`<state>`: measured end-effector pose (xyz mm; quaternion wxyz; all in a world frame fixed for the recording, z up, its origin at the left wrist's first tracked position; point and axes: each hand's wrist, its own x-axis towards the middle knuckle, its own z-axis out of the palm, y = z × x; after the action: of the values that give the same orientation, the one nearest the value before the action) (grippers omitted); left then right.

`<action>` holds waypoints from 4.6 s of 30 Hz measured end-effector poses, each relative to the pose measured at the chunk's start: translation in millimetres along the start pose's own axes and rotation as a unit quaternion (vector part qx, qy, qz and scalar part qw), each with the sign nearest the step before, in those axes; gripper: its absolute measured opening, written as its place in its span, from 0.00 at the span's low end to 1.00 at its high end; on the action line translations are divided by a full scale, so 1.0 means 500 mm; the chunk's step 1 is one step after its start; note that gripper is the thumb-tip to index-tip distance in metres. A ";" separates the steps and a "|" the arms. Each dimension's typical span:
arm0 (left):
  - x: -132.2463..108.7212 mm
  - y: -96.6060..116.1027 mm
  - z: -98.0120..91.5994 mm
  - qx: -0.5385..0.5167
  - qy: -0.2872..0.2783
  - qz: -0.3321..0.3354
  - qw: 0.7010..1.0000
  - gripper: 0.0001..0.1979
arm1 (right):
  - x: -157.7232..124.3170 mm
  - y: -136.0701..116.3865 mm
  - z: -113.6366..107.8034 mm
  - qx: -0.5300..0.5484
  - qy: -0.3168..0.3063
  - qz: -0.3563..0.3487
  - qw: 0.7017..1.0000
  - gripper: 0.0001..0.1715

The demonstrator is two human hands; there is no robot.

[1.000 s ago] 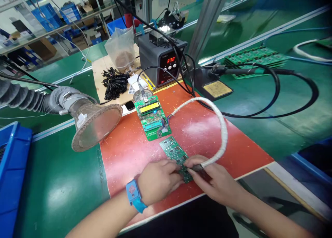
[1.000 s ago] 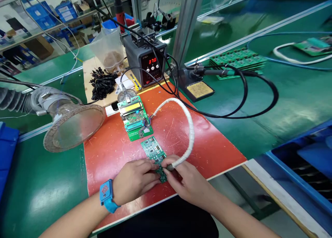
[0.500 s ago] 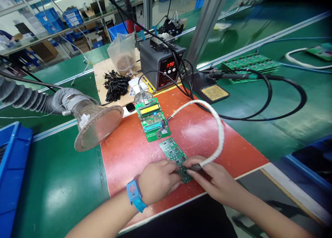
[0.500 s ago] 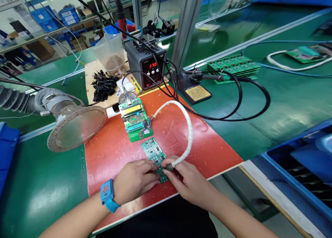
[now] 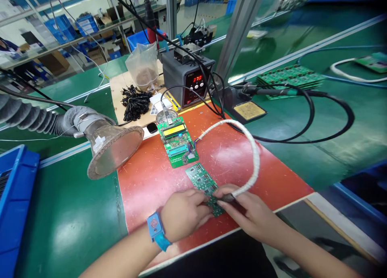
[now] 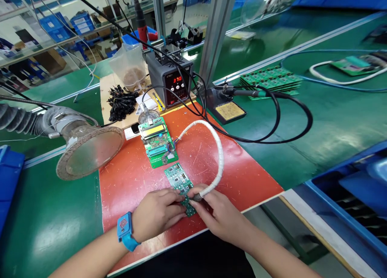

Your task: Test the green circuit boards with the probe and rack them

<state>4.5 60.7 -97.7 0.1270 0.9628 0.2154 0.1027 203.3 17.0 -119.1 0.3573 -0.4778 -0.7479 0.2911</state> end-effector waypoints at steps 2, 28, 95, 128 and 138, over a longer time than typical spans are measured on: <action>0.000 0.000 0.000 -0.002 0.004 0.001 1.000 0.12 | 0.000 -0.002 -0.001 0.001 -0.003 0.004 1.000 0.07; -0.005 0.000 0.001 -0.014 -0.015 -0.007 1.000 0.12 | 0.001 -0.004 0.000 0.009 -0.004 0.014 1.000 0.08; 0.002 -0.016 -0.009 -0.020 0.012 0.002 1.000 0.11 | 0.015 -0.003 0.004 0.016 0.017 -0.012 1.000 0.08; 0.004 -0.024 -0.012 -0.007 0.005 0.006 1.000 0.11 | 0.025 -0.001 0.009 0.002 0.035 -0.012 0.999 0.08; 0.005 -0.024 -0.013 -0.005 -0.015 0.001 1.000 0.12 | 0.028 -0.002 0.009 0.006 0.030 -0.003 1.000 0.07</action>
<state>0.4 73.8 -94.6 0.1346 0.9638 0.2119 0.0895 195.2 29.3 -117.4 0.3835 -0.4819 -0.7366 0.2795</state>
